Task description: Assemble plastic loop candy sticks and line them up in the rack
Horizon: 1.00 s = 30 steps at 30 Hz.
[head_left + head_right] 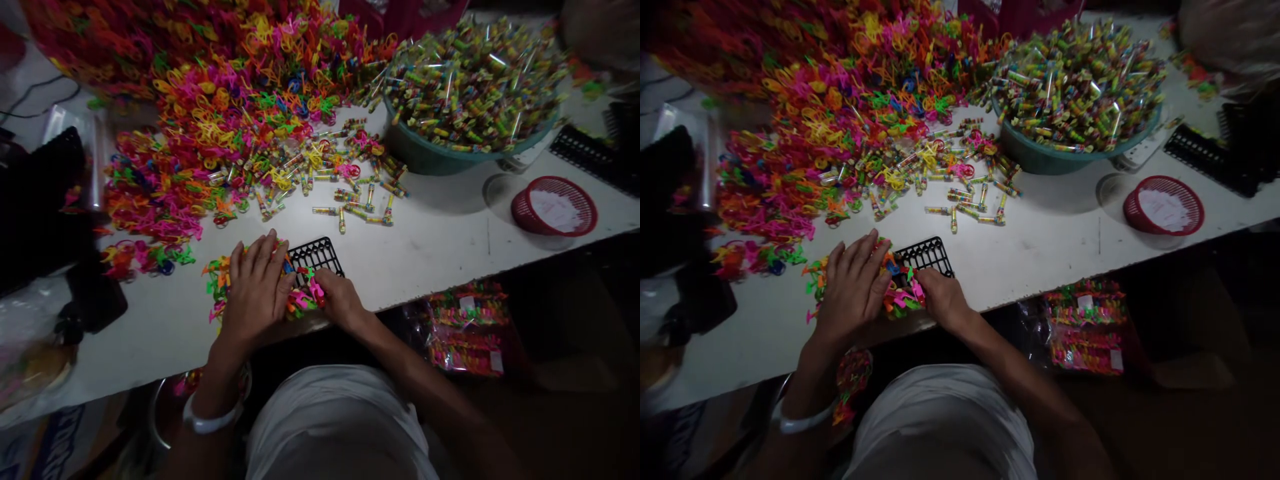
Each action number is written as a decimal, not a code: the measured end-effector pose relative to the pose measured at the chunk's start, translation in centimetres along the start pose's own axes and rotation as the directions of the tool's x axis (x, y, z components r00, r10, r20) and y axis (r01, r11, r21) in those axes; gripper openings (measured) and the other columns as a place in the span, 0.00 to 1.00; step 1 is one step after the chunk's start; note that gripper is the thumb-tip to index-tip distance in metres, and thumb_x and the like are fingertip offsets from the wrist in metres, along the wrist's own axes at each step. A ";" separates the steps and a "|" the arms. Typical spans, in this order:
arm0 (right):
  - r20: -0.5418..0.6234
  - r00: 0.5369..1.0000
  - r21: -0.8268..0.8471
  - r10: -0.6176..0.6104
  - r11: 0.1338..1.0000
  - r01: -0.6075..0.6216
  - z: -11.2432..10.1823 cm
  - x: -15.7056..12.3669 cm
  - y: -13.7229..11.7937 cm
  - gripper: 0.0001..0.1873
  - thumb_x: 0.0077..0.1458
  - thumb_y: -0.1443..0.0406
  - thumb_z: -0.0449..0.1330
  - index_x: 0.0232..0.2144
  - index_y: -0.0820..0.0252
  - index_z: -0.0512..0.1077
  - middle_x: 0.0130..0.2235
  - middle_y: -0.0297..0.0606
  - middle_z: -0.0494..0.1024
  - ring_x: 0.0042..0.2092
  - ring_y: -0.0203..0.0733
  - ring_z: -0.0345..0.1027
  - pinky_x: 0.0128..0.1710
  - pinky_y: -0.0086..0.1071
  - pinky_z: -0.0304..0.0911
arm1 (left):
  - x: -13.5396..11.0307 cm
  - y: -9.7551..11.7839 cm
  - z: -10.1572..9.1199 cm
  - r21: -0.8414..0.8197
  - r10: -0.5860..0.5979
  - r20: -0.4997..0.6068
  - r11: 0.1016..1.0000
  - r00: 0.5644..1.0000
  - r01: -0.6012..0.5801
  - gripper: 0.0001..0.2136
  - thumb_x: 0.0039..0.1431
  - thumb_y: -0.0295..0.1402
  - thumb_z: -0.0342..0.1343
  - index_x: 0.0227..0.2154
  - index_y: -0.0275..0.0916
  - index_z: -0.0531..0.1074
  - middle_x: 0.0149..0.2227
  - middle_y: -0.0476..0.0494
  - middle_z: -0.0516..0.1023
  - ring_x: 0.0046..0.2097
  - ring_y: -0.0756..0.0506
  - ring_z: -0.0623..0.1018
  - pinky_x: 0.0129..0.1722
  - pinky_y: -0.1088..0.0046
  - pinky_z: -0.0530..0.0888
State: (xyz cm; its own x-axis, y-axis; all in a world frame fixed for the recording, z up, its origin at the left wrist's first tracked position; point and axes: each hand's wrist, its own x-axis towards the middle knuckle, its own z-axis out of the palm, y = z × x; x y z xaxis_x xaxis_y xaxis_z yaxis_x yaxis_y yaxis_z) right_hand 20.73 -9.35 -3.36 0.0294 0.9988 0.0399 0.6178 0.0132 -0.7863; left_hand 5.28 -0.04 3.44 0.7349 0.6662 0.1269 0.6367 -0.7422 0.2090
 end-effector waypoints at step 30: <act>-0.398 0.819 -0.448 0.414 0.692 -0.567 -10.7 14.9 5.4 0.15 0.61 0.65 0.56 0.49 0.66 0.71 0.50 0.53 0.74 0.47 0.47 0.71 0.43 0.33 0.62 | -0.5 0.4 0.1 0.148 0.108 -0.018 0.983 0.994 -0.105 0.21 0.64 0.43 0.47 0.55 0.40 0.70 0.66 0.32 0.57 0.63 0.31 0.62 0.64 0.42 0.52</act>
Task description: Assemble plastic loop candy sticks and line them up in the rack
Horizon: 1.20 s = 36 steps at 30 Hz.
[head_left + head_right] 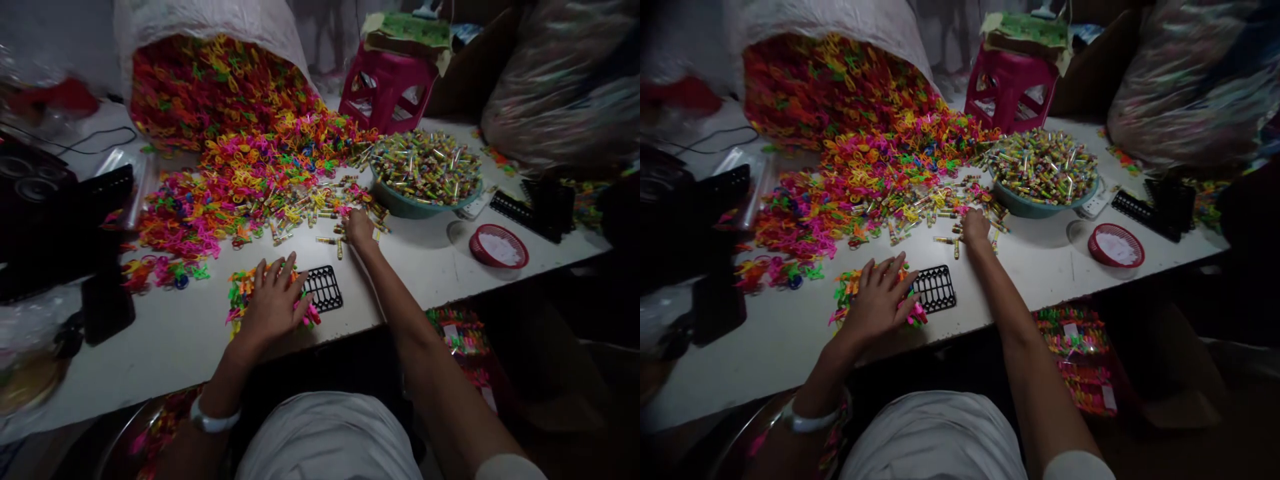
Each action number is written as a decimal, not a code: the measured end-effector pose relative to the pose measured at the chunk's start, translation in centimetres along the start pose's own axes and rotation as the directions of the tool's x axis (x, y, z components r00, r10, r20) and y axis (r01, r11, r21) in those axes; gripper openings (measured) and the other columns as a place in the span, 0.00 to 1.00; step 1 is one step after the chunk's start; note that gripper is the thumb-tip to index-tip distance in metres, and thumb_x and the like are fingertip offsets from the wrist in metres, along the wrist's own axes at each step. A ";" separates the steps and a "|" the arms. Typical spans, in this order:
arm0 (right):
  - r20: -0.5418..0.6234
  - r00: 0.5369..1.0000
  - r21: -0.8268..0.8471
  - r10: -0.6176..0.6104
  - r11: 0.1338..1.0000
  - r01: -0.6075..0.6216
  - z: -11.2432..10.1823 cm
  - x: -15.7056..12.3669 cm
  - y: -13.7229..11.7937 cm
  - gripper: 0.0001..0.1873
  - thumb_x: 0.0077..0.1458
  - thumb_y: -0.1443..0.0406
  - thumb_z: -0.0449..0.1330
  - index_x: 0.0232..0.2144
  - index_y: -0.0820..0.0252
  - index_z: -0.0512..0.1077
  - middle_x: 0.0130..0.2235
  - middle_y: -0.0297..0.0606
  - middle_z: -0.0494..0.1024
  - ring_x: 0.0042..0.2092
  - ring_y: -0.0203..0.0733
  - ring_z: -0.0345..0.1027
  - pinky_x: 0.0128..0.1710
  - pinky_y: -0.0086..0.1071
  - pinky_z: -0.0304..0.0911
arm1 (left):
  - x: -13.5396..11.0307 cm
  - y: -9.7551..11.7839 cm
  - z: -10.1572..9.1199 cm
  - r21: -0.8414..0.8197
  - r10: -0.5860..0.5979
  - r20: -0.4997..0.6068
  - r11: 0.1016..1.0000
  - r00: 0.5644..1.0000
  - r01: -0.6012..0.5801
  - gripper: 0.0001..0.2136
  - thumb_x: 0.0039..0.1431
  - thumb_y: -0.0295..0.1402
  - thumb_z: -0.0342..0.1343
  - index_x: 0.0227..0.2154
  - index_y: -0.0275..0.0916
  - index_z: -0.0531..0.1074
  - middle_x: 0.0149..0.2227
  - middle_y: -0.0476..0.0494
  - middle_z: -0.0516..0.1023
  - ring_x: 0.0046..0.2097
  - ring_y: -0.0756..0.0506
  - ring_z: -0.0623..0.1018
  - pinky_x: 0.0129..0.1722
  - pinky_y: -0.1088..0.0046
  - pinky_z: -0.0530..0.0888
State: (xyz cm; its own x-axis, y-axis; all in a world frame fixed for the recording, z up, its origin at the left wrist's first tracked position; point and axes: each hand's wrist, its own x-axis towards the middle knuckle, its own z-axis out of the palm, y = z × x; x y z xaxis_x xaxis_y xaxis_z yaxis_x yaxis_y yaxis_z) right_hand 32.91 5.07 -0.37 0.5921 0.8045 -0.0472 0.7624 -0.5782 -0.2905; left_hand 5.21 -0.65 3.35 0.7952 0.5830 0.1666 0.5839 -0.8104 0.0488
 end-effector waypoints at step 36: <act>-0.124 0.978 0.718 -0.170 0.665 0.206 0.3 -4.5 3.4 0.09 0.47 0.64 0.62 0.33 0.59 0.70 0.32 0.33 0.75 0.30 0.37 0.67 0.34 0.33 0.65 | 3.3 -0.6 0.1 -0.172 -0.152 0.082 0.971 0.985 0.164 0.18 0.68 0.38 0.40 0.50 0.38 0.71 0.47 0.40 0.79 0.50 0.39 0.75 0.50 0.58 0.64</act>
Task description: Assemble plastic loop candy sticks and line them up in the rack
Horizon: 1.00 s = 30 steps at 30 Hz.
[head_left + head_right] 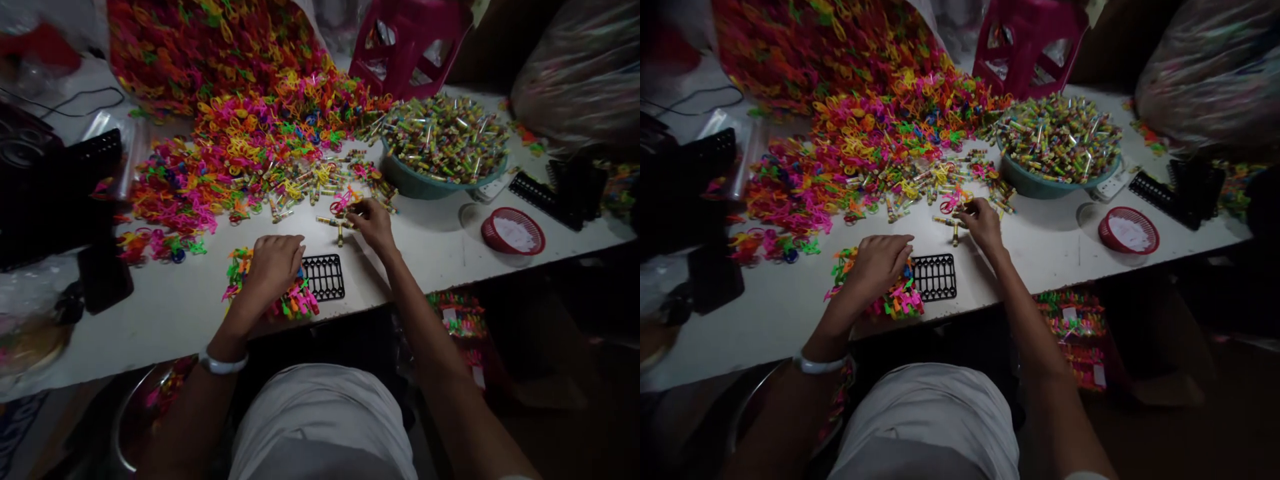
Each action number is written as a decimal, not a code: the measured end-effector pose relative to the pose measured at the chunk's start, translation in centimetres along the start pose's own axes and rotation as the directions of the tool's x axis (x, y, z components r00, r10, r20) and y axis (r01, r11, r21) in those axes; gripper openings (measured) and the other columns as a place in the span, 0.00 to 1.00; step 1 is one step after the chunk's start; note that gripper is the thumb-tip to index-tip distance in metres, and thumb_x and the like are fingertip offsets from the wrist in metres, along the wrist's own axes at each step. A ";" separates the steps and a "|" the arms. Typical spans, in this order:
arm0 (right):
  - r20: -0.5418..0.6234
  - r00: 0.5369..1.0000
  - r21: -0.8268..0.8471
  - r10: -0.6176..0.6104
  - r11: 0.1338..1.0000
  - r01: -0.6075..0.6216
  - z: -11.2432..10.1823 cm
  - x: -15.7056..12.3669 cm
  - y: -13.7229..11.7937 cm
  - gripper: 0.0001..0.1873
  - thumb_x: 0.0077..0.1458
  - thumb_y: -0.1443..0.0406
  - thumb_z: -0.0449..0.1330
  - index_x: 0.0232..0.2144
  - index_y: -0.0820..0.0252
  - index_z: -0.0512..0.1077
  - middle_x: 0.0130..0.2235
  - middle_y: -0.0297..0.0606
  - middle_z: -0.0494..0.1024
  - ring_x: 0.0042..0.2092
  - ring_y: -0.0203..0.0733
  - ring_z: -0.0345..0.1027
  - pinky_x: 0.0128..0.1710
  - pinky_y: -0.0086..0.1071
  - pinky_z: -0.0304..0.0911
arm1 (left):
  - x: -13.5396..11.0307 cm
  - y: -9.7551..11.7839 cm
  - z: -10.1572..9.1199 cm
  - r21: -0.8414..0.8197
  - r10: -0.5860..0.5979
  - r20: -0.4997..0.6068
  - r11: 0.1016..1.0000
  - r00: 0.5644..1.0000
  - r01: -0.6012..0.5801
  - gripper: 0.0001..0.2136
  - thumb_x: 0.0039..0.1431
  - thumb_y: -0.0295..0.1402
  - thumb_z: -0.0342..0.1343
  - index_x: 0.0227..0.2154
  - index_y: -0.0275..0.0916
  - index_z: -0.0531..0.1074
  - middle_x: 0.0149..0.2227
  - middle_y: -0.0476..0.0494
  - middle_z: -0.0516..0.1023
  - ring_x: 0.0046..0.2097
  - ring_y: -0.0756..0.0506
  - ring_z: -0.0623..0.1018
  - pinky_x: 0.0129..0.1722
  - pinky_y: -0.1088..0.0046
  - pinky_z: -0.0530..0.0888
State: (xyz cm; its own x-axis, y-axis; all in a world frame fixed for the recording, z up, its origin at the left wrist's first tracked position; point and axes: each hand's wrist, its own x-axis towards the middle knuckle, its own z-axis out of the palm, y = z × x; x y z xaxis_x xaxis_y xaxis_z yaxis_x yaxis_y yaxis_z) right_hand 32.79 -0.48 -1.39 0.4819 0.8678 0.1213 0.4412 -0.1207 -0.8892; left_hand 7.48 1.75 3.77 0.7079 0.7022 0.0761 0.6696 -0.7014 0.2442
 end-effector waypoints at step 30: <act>0.393 0.917 -0.176 -0.072 0.972 0.152 7.5 -10.3 -2.5 0.18 0.53 0.74 0.53 0.44 0.55 0.73 0.46 0.40 0.78 0.45 0.44 0.73 0.44 0.33 0.66 | -0.3 0.4 -0.5 -0.048 -0.002 0.022 0.999 1.000 0.003 0.20 0.69 0.38 0.37 0.56 0.35 0.65 0.51 0.38 0.76 0.52 0.39 0.72 0.53 0.58 0.62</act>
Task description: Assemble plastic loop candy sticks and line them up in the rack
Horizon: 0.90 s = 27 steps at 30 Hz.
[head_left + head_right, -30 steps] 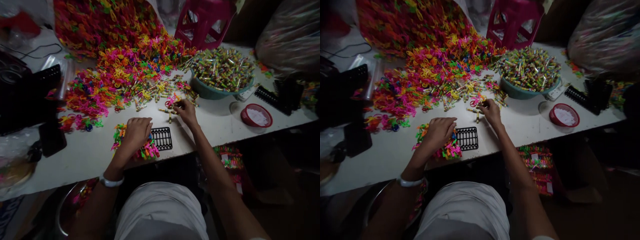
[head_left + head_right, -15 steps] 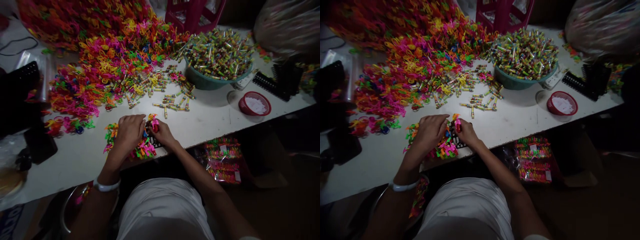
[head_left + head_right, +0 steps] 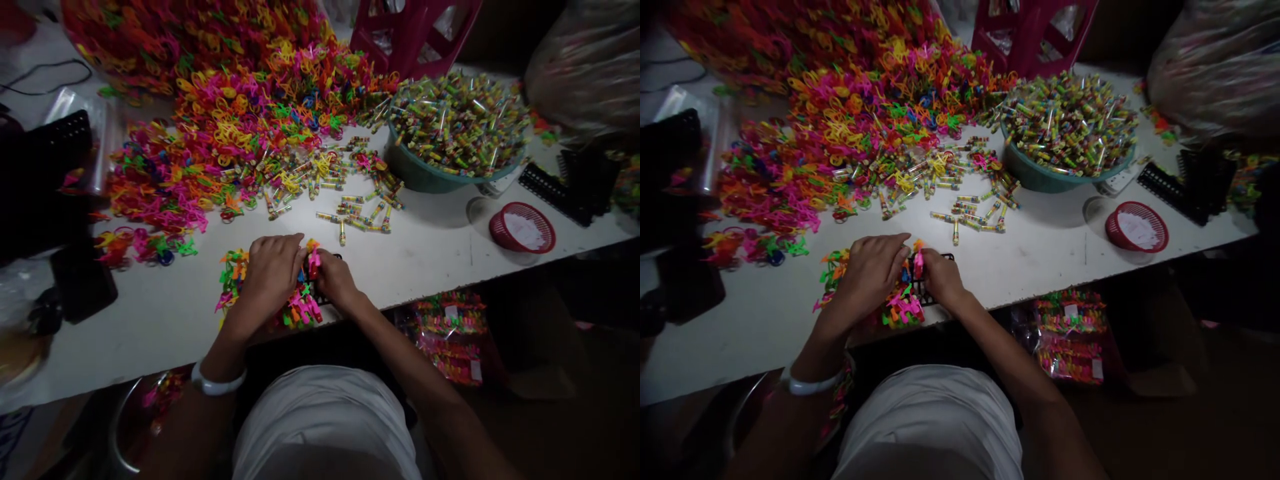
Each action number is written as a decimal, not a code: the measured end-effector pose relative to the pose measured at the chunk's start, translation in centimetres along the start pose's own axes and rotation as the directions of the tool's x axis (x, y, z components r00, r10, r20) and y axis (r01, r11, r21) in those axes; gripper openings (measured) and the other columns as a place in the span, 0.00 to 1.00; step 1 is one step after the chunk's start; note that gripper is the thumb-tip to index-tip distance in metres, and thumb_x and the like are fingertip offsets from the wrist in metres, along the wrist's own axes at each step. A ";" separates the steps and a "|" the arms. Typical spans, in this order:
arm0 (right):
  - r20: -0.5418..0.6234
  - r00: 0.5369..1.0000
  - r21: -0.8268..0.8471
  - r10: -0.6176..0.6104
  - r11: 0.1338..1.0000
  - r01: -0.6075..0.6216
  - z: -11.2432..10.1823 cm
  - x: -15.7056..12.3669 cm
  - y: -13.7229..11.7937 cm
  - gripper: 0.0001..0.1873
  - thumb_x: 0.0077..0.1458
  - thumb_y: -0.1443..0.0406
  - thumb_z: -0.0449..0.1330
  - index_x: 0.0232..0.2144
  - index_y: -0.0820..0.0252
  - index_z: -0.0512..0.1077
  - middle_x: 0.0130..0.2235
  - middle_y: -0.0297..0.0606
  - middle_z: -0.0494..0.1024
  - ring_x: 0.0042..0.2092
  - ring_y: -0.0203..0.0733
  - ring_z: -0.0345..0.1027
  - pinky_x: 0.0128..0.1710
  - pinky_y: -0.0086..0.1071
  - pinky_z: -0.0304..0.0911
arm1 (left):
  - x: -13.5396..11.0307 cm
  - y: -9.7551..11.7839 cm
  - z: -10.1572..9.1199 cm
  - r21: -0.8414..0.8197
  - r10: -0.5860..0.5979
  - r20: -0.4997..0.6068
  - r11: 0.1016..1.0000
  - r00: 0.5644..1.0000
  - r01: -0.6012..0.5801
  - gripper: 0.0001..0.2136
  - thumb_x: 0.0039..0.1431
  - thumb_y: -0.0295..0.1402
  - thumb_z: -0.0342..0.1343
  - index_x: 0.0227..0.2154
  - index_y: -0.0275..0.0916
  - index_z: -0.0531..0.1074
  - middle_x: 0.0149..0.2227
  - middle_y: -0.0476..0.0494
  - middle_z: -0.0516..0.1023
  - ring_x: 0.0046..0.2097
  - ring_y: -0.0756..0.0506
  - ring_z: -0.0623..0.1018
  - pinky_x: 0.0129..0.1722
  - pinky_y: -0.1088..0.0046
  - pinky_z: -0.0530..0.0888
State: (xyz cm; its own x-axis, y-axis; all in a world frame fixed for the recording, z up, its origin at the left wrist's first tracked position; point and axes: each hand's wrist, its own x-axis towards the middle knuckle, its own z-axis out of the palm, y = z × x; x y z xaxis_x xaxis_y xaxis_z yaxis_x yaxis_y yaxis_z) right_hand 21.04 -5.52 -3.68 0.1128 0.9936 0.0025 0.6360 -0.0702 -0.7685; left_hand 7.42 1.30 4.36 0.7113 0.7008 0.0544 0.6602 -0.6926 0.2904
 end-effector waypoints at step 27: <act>-0.231 0.957 -0.559 0.175 0.781 -0.278 -10.4 18.5 5.3 0.12 0.58 0.64 0.58 0.42 0.61 0.77 0.46 0.50 0.76 0.47 0.49 0.70 0.44 0.35 0.62 | 0.5 -1.8 -0.3 0.009 -0.024 0.009 1.000 1.000 0.024 0.16 0.69 0.39 0.40 0.50 0.45 0.70 0.47 0.45 0.77 0.50 0.41 0.72 0.51 0.57 0.61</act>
State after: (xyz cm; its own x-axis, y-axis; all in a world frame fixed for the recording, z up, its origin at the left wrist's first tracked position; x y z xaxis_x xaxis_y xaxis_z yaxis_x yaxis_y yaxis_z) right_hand 34.43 11.57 -1.02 0.3955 0.9183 0.0158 0.8923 -0.3801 -0.2436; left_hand 6.52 2.98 4.17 0.6976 0.7154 0.0389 0.6790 -0.6775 0.2827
